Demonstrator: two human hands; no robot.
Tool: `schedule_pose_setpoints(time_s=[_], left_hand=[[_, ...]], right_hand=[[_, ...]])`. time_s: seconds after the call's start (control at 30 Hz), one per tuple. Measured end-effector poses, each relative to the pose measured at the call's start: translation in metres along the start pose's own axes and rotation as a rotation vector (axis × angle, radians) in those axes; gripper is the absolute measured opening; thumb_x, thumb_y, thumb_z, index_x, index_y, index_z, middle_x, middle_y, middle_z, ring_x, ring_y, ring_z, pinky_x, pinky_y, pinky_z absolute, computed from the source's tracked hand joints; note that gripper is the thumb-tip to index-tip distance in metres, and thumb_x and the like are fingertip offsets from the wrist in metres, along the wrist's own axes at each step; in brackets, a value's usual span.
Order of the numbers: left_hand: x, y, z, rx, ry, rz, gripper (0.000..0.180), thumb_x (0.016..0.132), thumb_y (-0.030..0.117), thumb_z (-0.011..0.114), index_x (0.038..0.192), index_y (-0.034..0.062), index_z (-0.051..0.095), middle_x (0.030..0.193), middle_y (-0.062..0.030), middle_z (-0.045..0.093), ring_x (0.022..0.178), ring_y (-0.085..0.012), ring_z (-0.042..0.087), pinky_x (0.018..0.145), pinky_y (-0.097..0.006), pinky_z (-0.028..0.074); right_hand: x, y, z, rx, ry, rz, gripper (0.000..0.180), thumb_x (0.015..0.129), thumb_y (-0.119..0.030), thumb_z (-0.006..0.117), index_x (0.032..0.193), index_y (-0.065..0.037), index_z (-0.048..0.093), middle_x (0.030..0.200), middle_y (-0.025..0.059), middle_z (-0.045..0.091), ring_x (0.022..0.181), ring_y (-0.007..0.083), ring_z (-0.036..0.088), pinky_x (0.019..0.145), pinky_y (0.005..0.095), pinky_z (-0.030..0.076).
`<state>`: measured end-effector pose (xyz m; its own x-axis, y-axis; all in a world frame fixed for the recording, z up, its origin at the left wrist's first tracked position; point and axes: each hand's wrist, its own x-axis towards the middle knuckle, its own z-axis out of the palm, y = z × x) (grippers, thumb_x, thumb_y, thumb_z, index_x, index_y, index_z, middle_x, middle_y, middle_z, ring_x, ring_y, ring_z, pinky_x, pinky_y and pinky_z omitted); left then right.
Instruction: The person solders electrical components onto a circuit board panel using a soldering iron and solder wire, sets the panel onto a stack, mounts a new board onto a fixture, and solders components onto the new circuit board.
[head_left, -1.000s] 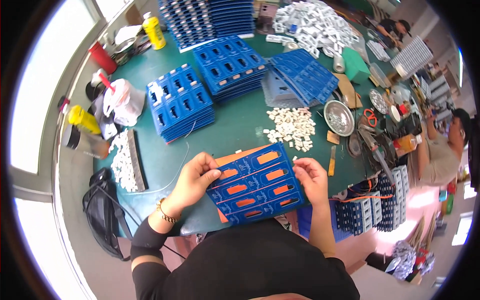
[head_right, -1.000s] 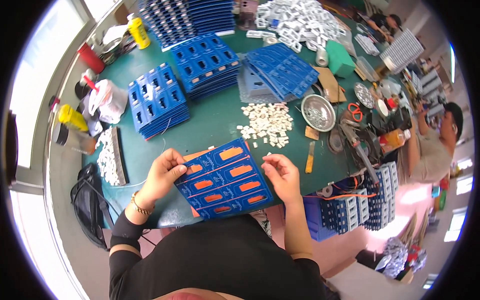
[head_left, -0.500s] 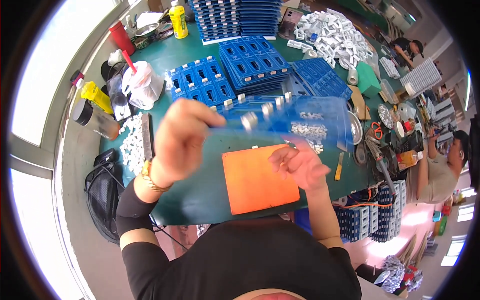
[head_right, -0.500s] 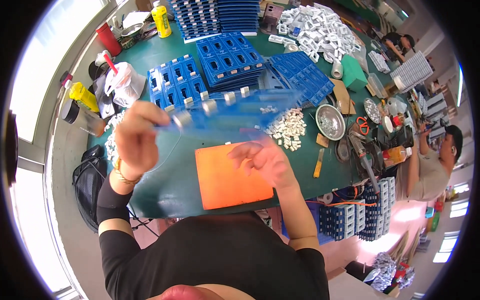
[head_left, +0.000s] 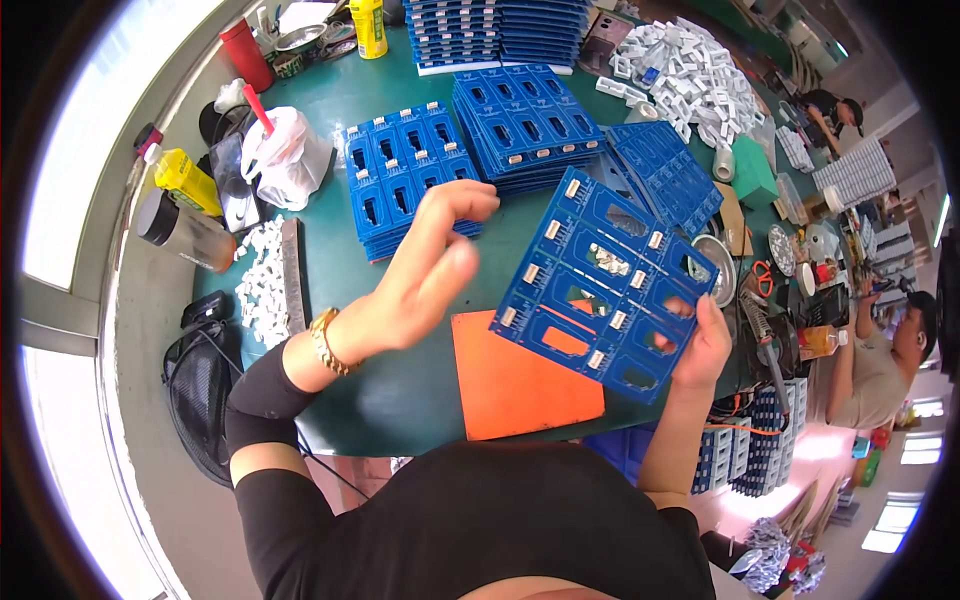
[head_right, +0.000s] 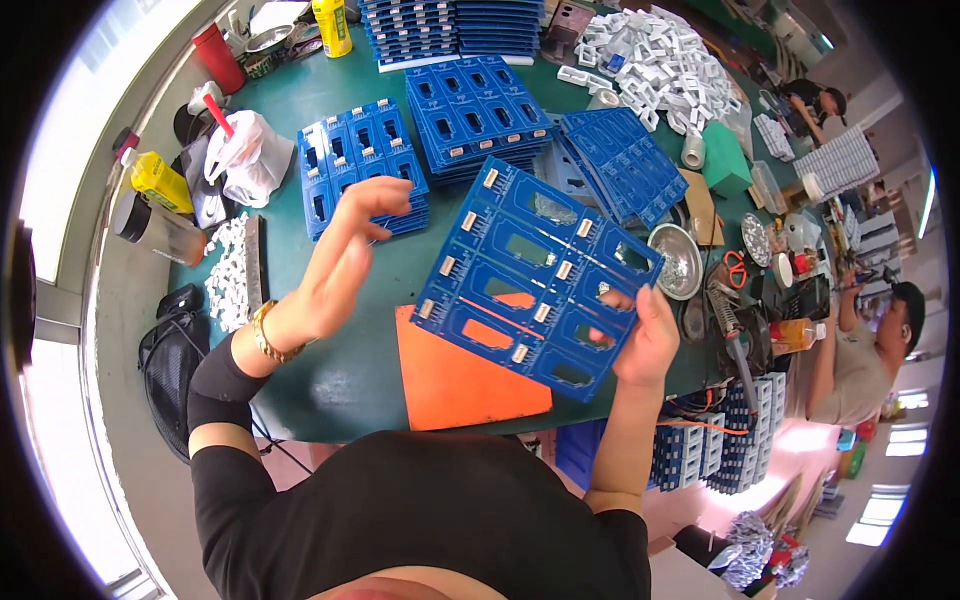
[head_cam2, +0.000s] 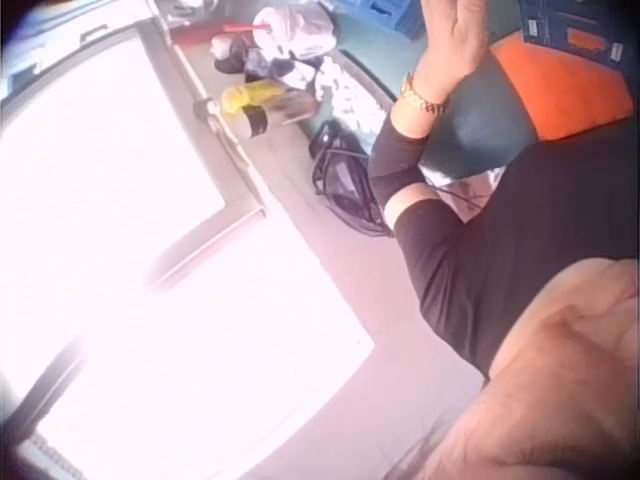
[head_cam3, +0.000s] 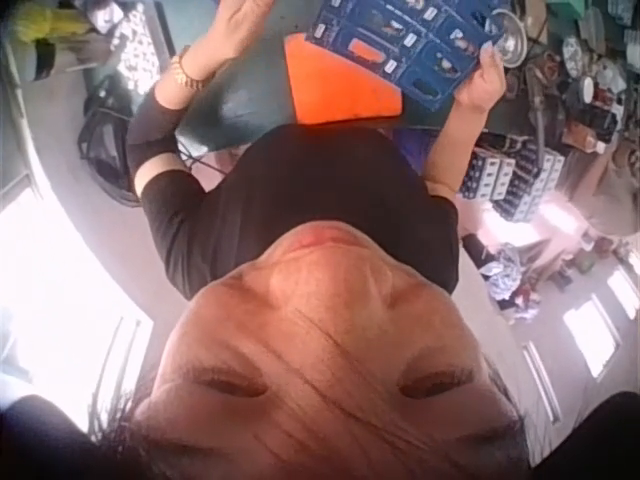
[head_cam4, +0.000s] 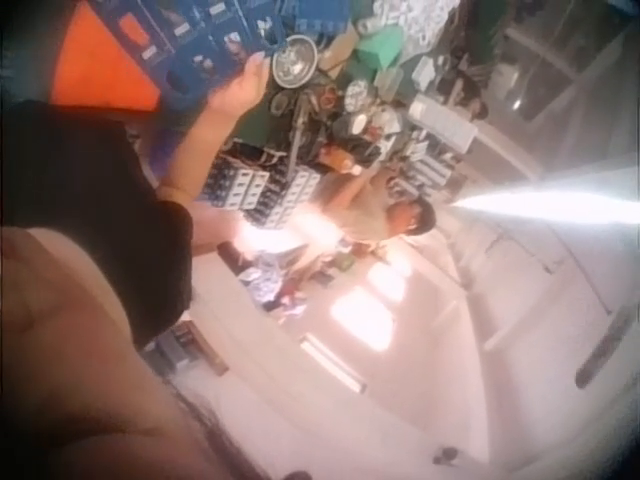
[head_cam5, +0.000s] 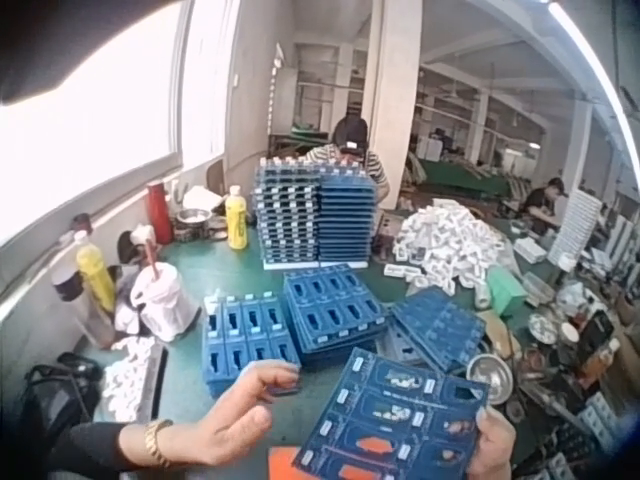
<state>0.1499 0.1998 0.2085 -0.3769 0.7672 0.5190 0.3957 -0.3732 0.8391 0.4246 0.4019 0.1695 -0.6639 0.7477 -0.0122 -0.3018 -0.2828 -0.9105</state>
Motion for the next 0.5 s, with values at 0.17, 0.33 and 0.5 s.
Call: schedule_pose_setpoints(time_s=[0.17, 0.33, 0.5], left_hand=[[0.026, -0.016, 0.005, -0.276, -0.402, -0.569, 0.044, 0.100, 0.045, 0.042, 0.107, 0.0040, 0.057, 0.102, -0.0029, 0.059, 0.092, -0.0114, 0.055, 0.081, -0.028, 0.044], [0.090, -0.067, 0.005, 0.295, -0.228, -0.089, 0.024, 0.097, 0.024, 0.056, 0.100, 0.0011, 0.061, 0.090, -0.0077, 0.059, 0.085, -0.0179, 0.056, 0.079, -0.029, 0.046], [0.137, -0.105, 0.005, 0.918, -0.179, -0.015, 0.043, 0.086, 0.039, 0.066, 0.105, 0.0008, 0.064, 0.114, -0.0168, 0.056, 0.109, -0.0335, 0.050, 0.093, -0.043, 0.043]], right_hand=[[0.012, -0.001, 0.004, -0.023, 0.068, -0.032, 0.041, 0.101, -0.032, 0.039, 0.120, 0.001, 0.052, 0.081, 0.0129, 0.065, 0.054, 0.0173, 0.058, 0.046, 0.0253, 0.044], [0.026, 0.007, 0.003, 0.096, 0.224, -0.115, 0.042, 0.102, -0.033, 0.038, 0.120, 0.002, 0.052, 0.081, 0.0125, 0.064, 0.060, 0.0169, 0.060, 0.051, 0.0284, 0.048], [0.023, 0.020, -0.011, 0.278, 0.288, -0.189, 0.041, 0.103, -0.031, 0.033, 0.122, 0.000, 0.052, 0.081, 0.0097, 0.060, 0.068, 0.0152, 0.054, 0.064, 0.0331, 0.050]])
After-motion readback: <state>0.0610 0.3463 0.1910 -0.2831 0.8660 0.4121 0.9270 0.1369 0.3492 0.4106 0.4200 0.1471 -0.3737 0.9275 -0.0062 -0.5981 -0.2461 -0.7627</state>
